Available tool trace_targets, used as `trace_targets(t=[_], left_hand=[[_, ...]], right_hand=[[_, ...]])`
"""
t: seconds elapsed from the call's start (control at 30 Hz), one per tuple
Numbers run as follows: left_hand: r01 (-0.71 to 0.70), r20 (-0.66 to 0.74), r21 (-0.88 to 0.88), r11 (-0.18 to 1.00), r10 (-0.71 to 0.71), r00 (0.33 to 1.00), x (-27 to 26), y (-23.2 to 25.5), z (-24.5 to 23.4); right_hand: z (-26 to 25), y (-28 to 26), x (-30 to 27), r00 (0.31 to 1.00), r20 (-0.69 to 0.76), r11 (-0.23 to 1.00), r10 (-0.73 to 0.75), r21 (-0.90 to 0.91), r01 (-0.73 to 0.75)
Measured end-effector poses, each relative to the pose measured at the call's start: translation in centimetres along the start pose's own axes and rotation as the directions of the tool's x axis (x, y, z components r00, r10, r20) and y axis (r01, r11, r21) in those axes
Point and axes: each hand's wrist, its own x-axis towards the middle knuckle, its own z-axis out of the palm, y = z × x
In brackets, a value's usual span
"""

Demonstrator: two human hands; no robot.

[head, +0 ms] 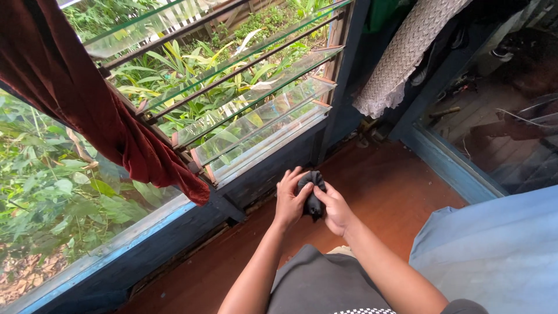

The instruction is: The person wipes a window pane and the window frame using a dark cloth. They move between sections of the window, wiping the glass and the frame edges.

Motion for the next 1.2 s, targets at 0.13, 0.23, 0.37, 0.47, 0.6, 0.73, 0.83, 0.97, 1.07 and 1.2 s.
trace_targets(t=[0.13, 0.23, 0.37, 0.47, 0.6, 0.73, 0.83, 0.97, 1.07, 1.2], left_hand=[[0.178, 0.01, 0.094, 0.979, -0.18, 0.984, -0.2, -5.7, -0.8], [0.268, -0.076, -0.045, 0.962, -0.271, 0.96, -1.0, -5.1, -0.3], [0.464, 0.224, -0.558, 0.688, -0.413, 0.883, -1.1, -0.9, 1.7], [0.539, 0.359, -0.702, 0.466, -0.421, 0.833, 0.9, -2.2, 5.1], [0.506, 0.353, -0.593, 0.626, -0.363, 0.862, 0.0, 7.9, 3.5], [0.462, 0.425, -0.434, 0.774, -0.276, 0.862, 2.8, 6.9, 3.9], [0.083, 0.3, -0.112, 0.99, -0.046, 0.953, 7.2, 7.6, 3.4], [-0.525, 0.006, 0.431, 0.734, 0.58, 0.815, 12.7, 17.9, 1.4], [-0.546, 0.041, 0.77, 0.331, 0.828, 0.56, 19.3, 22.7, 0.8], [-0.383, 0.154, 0.922, 0.055, 0.855, 0.494, 25.7, 28.0, 1.1]], right_hand=[[-3.0, 2.2, 0.7, 0.982, -0.147, 0.993, -0.119, 0.001, 0.121], [-4.6, 0.3, 0.9, 0.961, -0.212, 0.984, -0.175, 0.0, 0.179], [-5.4, 0.2, 1.6, 0.878, -0.205, 0.829, -0.432, -0.473, 0.298], [0.0, -2.3, -2.4, 0.801, 0.079, 0.367, -0.594, -0.859, 0.357], [-0.9, -1.8, -2.6, 0.756, 0.132, 0.191, -0.641, -0.927, 0.323], [-4.3, -4.6, -0.5, 0.714, 0.091, 0.238, -0.694, -0.907, 0.347], [-6.2, -8.9, 1.8, 0.698, -0.05, 0.365, -0.714, -0.878, 0.311], [-7.7, -17.9, 6.5, 0.565, -0.132, 0.341, -0.814, -0.897, 0.282], [-6.7, -26.3, 11.0, 0.422, -0.053, 0.223, -0.905, -0.903, 0.366], [-0.5, -36.4, 14.7, 0.218, 0.121, 0.013, -0.968, -0.848, 0.53]])
